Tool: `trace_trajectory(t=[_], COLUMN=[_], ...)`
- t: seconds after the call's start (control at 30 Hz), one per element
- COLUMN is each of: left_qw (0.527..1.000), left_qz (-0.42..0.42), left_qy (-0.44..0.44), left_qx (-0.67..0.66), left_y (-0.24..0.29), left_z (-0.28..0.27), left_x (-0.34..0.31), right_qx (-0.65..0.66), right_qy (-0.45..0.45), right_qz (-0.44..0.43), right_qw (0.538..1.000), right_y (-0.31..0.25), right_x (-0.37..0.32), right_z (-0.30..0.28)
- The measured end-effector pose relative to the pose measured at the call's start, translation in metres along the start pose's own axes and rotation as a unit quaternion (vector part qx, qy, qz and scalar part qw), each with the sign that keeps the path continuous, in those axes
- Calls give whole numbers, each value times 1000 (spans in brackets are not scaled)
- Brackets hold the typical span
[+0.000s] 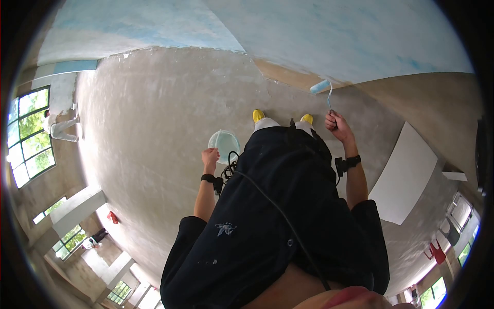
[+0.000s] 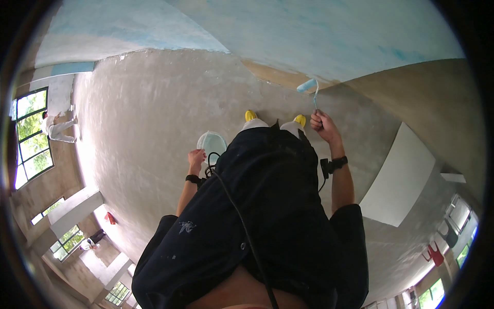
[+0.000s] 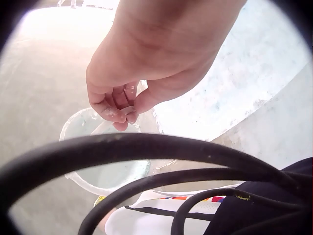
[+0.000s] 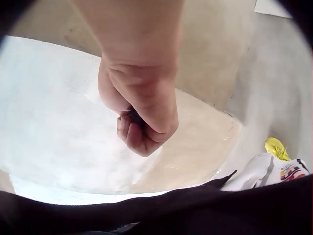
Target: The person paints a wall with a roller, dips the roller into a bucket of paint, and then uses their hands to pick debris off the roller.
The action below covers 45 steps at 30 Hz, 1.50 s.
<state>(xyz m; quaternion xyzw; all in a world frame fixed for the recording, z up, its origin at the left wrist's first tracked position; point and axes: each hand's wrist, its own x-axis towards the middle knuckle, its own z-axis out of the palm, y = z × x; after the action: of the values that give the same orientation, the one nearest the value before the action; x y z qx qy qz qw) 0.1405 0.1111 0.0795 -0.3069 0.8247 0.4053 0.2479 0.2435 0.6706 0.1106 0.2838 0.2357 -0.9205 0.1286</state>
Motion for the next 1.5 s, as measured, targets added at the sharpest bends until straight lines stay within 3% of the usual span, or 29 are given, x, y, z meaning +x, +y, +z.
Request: trace_trajectory(t=[0.13, 0.2, 0.23, 0.27, 0.3, 0.33, 0.4, 0.5, 0.7, 0.9, 1.13, 1.3, 1.5], left_qw=[1000, 1000, 1000, 1000, 1000, 1000, 1000, 1000, 1000, 1000, 999, 1000, 999], left_qz=[2, 1, 3, -2, -8, -6, 2, -4, -15, -19, -30, -16, 0], left_qy=[1, 4, 4, 5, 6, 6, -1, 2, 15, 15, 15, 2, 5], left_qx=[-5, 3, 4, -2, -7, -6, -15, -12, -5, -14, -39, -12, -35], left_y=[4, 6, 8, 9, 8, 8, 5, 2, 1, -2, -5, -2, 7], left_z=[4, 4, 5, 7, 7, 7, 9, 8, 5, -4, -8, -11, -17], left_x=[-2, -5, -6, -7, -7, -7, -5, -1, -10, -5, -8, -3, -3], right_qx=[5, -149, -147, -325, -485, -483, -614, -605, -661, -667, -607, -679, -666], right_qy=[4, 228, 228, 335, 426, 426, 458, 488, 458, 439, 512, 463, 461], right_qz=[2, -51, -52, -118, -175, -176, -248, -285, -273, -255, -284, -201, -228], right_qw=[1000, 961, 961, 876, 744, 745, 594, 561, 528, 546, 537, 533, 541], right_y=[2, 8, 13, 20, 24, 25, 25, 24, 29, 40, 22, 27, 30], right_x=[0, 2, 10, 20, 26, 28, 29, 26, 52, 96, 31, 66, 73], right_z=[-7, -12, -23, -32, -37, -44, -50, -46, -53, -21, -54, -46, -47])
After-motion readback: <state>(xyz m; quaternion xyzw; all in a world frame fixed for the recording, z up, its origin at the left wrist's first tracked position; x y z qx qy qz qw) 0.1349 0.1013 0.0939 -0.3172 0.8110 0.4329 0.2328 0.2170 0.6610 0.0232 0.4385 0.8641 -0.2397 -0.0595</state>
